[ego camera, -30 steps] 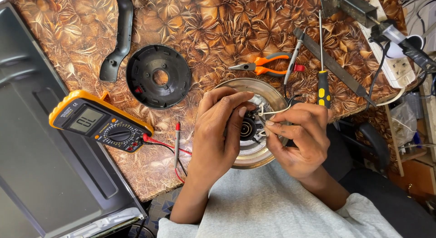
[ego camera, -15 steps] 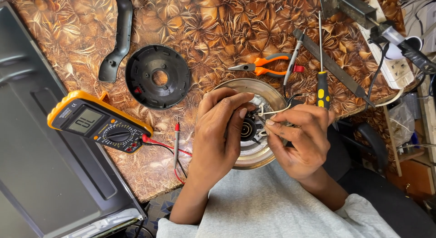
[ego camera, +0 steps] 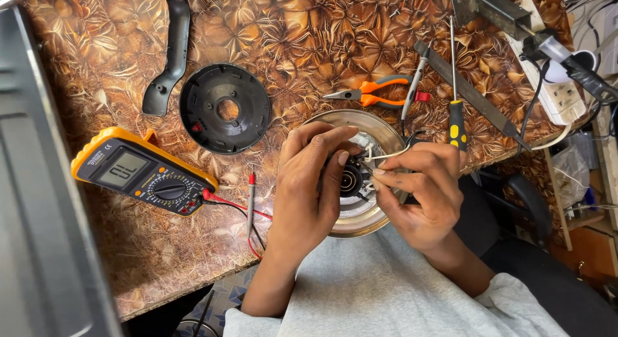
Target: The person uses a multimeter to test the electrical continuity of a circular fan motor component. They touch the probes to various points on the motor's internal wiring and then use pliers to adjust the wires.
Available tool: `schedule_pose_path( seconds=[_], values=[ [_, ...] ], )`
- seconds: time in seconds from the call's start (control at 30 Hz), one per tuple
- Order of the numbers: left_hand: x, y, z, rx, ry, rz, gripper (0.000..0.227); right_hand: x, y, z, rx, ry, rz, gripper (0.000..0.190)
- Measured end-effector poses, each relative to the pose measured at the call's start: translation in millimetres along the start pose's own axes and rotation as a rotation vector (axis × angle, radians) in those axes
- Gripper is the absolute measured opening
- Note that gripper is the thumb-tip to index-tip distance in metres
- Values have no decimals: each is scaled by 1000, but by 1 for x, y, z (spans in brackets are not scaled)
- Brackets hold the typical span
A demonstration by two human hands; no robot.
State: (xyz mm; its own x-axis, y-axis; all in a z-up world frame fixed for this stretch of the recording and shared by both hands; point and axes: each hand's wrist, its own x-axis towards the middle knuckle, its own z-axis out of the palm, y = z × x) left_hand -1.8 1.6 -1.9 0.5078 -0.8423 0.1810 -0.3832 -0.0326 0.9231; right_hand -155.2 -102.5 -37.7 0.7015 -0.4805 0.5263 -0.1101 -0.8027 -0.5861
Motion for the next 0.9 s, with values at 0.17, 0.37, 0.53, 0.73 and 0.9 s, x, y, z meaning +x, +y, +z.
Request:
schedule_pose_path(
  seconds=[0.17, 0.37, 0.53, 0.73, 0.9],
  values=[
    [1, 1, 0, 3, 0, -1, 27, -2, 1, -1, -23, -16, 8, 7],
    [1, 0, 0, 2, -5, 11, 28, 1, -3, -2, -49, -35, 8, 5],
    [1, 0, -1, 0, -14, 3, 28, 0, -4, -2, -75, -26, 1, 11],
    [2, -1, 0, -5, -9, 13, 27, -3, -2, 0, -50, 14, -2, 4],
    [2, -1, 1, 6, 0, 6, 27, -4, -1, 6, 94, 175, 13, 11]
  ],
)
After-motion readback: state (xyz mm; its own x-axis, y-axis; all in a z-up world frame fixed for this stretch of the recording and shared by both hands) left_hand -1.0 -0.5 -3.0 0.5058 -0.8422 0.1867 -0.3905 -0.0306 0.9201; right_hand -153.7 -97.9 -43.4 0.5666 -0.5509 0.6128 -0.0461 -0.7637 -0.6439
